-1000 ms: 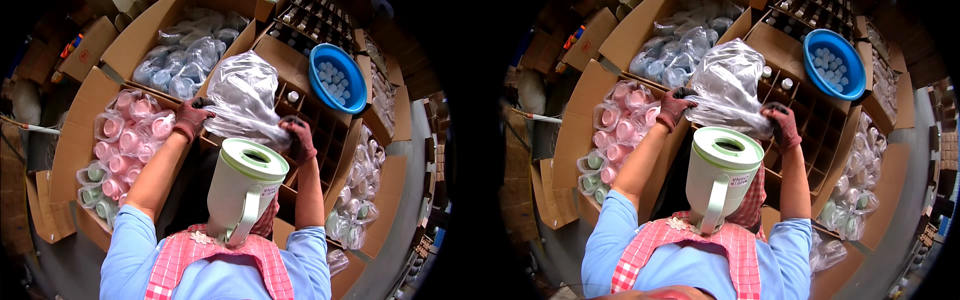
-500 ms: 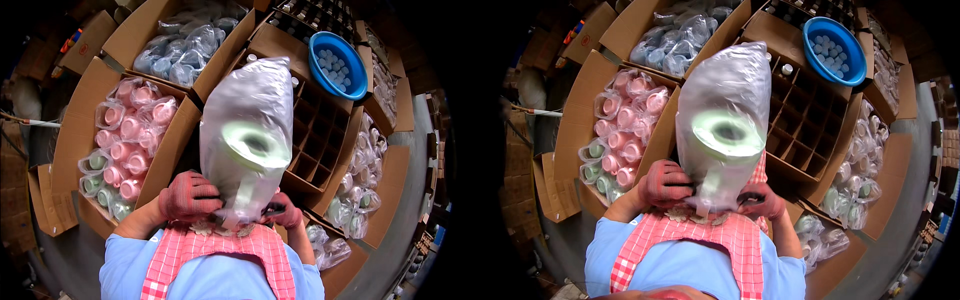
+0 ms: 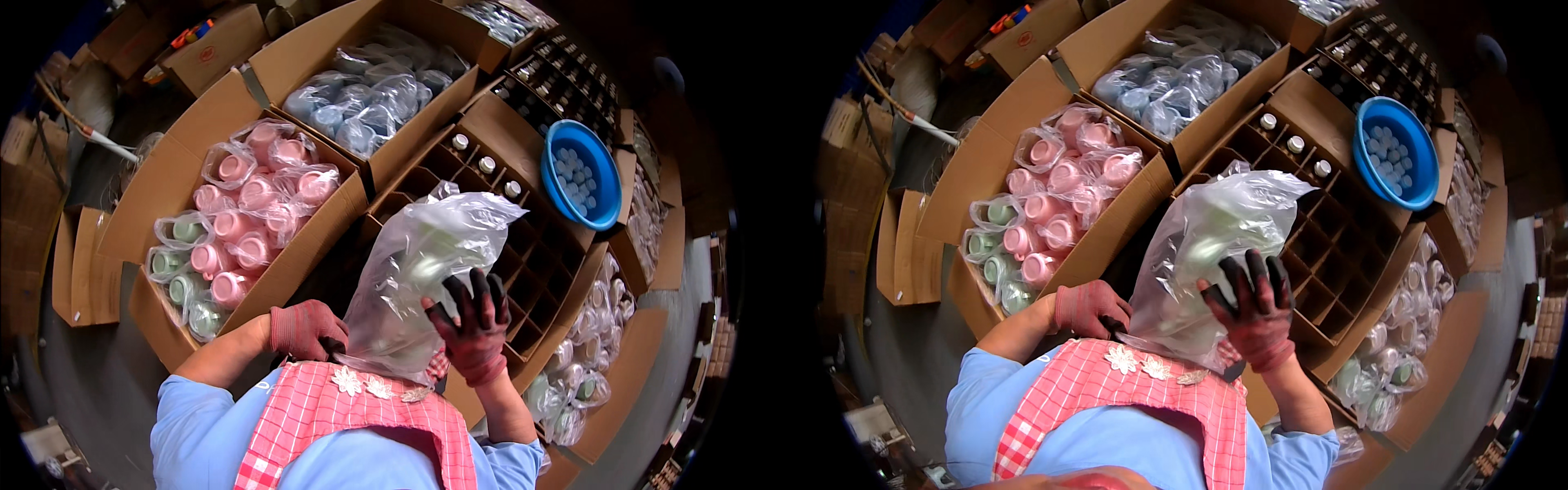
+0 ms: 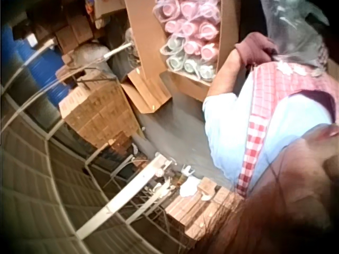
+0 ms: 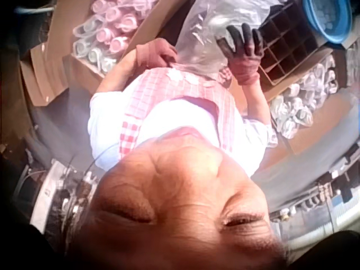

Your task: The person unpacks thermos flasks from plastic bags, removes the inner glass liner and lid, and wipes the exterior with a cloth. They then reassemble the thermos and place it back into a plastic bag inside a cardboard box. This process is repeated for multiple thermos flasks of different colors.

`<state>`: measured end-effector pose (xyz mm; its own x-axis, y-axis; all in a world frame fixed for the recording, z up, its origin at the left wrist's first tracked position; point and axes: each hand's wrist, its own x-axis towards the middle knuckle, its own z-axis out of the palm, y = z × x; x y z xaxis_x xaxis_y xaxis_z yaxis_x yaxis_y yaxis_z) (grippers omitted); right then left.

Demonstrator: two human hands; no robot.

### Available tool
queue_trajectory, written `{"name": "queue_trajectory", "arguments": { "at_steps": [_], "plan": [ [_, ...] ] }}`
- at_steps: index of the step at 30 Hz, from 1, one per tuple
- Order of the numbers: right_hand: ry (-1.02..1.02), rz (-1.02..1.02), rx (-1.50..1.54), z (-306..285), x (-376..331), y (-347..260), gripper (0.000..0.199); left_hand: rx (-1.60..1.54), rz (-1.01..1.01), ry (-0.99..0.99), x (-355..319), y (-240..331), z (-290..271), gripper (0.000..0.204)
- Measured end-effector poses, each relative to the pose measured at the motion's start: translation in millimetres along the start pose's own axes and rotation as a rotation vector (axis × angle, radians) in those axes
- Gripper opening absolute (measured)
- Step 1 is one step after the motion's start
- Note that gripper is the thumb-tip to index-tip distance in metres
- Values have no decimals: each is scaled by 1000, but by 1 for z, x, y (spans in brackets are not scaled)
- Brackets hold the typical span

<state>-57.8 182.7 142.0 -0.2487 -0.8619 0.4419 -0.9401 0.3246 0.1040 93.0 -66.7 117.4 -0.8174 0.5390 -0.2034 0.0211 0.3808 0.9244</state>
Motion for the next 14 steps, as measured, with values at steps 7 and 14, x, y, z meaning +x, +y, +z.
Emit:
{"name": "queue_trajectory", "arguments": {
  "at_steps": [7, 14],
  "plan": [
    [-158, -222, 235, 42, 43, -3, 19, -334, 54, 6, -1, -8, -31, 29],
    [29, 222, 471, 69, 67, 80, 16, -426, -42, 1152, 41, -124, -161, 45]
  ]
}}
